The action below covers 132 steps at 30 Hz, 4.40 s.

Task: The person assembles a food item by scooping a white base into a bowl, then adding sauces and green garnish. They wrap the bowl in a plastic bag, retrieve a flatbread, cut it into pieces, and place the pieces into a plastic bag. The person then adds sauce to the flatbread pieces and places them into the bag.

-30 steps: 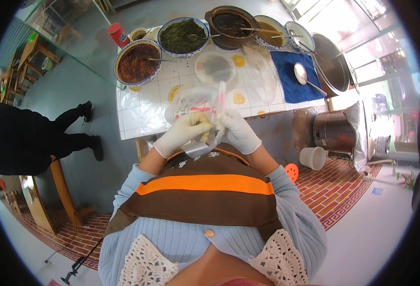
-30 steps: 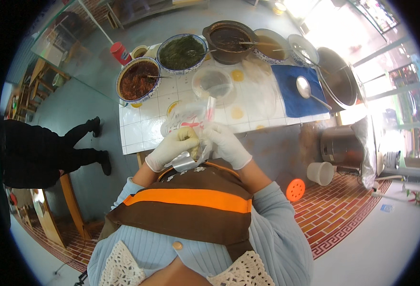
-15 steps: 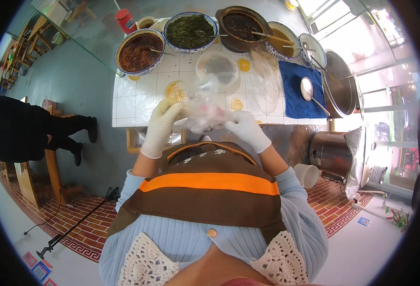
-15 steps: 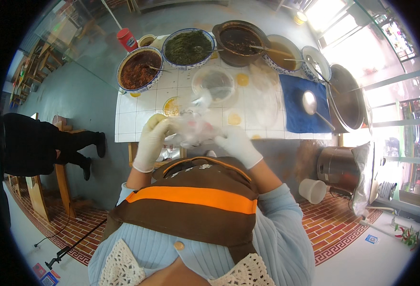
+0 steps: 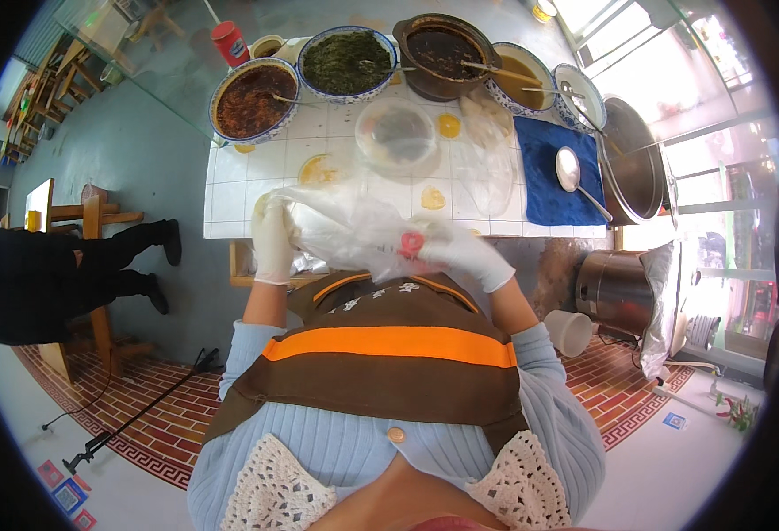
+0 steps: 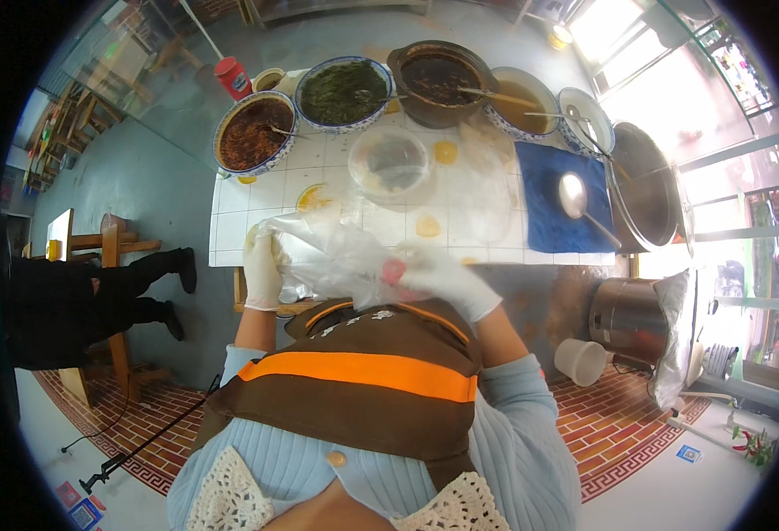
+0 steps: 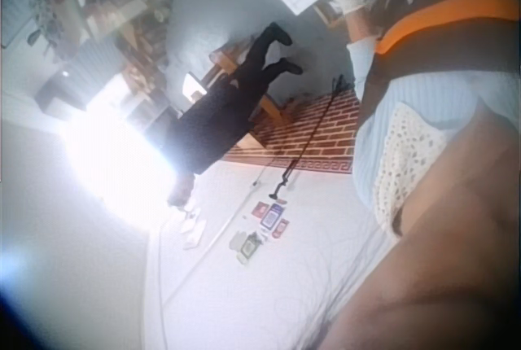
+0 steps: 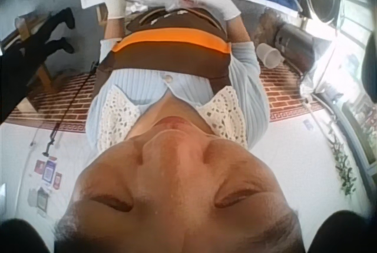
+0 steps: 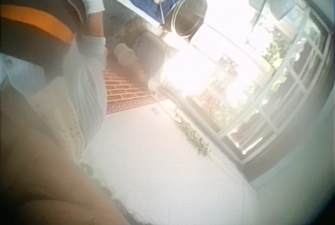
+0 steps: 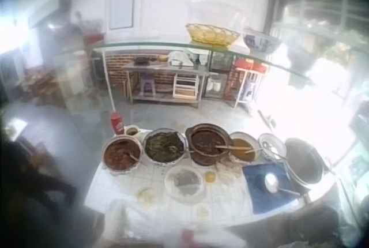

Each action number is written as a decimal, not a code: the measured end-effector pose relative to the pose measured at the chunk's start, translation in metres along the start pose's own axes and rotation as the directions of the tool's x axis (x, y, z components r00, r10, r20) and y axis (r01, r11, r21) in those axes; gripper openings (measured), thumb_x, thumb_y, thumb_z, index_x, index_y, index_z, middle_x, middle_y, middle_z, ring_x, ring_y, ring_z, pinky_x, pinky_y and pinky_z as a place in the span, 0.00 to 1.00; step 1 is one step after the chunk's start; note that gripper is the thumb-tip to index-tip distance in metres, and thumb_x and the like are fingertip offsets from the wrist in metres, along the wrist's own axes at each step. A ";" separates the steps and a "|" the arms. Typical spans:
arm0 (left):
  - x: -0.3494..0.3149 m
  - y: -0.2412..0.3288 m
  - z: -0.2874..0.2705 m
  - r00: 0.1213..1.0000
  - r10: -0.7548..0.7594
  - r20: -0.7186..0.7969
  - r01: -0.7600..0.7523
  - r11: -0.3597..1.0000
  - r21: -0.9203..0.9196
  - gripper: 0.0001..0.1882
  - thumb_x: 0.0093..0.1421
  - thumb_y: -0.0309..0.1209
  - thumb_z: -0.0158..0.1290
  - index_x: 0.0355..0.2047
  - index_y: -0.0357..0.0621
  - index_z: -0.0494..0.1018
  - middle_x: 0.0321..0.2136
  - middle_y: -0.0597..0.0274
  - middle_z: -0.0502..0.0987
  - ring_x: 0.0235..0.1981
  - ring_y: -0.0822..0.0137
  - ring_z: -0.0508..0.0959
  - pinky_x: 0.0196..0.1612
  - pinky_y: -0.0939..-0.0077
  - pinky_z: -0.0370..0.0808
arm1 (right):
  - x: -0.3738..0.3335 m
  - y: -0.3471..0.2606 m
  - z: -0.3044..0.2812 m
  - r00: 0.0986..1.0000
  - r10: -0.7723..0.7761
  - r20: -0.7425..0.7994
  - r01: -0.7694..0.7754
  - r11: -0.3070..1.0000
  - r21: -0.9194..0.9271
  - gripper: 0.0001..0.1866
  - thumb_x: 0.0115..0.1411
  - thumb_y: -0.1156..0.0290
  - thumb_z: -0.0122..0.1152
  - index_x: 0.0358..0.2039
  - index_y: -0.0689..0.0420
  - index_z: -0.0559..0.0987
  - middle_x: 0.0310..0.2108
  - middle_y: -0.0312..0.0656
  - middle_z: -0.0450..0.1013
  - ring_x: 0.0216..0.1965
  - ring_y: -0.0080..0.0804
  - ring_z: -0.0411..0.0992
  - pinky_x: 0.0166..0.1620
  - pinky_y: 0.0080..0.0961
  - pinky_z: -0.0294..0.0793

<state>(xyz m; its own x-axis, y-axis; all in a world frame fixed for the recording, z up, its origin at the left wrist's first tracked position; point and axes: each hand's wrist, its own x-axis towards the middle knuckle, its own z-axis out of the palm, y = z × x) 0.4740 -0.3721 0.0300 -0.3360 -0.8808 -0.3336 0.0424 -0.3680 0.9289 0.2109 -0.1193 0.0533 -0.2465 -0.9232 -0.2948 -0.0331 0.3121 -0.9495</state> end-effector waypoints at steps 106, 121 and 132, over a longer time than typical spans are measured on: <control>0.477 0.325 -0.440 0.784 0.129 0.608 -0.574 0.524 0.629 0.14 0.69 0.30 0.55 0.50 0.42 0.85 0.47 0.53 0.86 0.49 0.53 0.85 0.54 0.65 0.80 | 0.376 -0.047 0.396 0.715 0.699 -0.029 -0.546 0.532 -0.647 0.29 0.70 0.41 0.52 0.33 0.54 0.88 0.35 0.53 0.83 0.39 0.57 0.81 0.45 0.48 0.79; 1.048 0.486 -0.302 0.623 0.115 0.774 -0.727 0.450 0.518 0.16 0.69 0.31 0.54 0.52 0.41 0.84 0.45 0.52 0.87 0.47 0.55 0.85 0.54 0.64 0.80 | 0.878 -0.128 0.323 0.644 0.615 -0.455 -0.681 0.731 0.024 0.27 0.69 0.45 0.54 0.33 0.56 0.88 0.35 0.53 0.84 0.38 0.57 0.81 0.43 0.47 0.80; 1.453 0.601 0.023 0.434 0.336 0.836 -0.881 0.352 0.316 0.21 0.67 0.35 0.57 0.59 0.43 0.79 0.51 0.45 0.83 0.54 0.47 0.82 0.58 0.60 0.77 | 1.126 -0.125 0.142 0.561 0.708 -0.429 -0.740 0.661 0.122 0.25 0.69 0.48 0.55 0.33 0.57 0.87 0.35 0.53 0.84 0.38 0.57 0.82 0.42 0.47 0.80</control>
<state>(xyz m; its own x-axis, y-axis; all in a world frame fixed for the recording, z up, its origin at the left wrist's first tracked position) -0.0104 -1.8664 0.1072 -0.9182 -0.2565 0.3019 0.0139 0.7408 0.6716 0.0749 -1.2302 -0.1750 -0.5775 -0.2012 -0.7912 0.2790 0.8621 -0.4229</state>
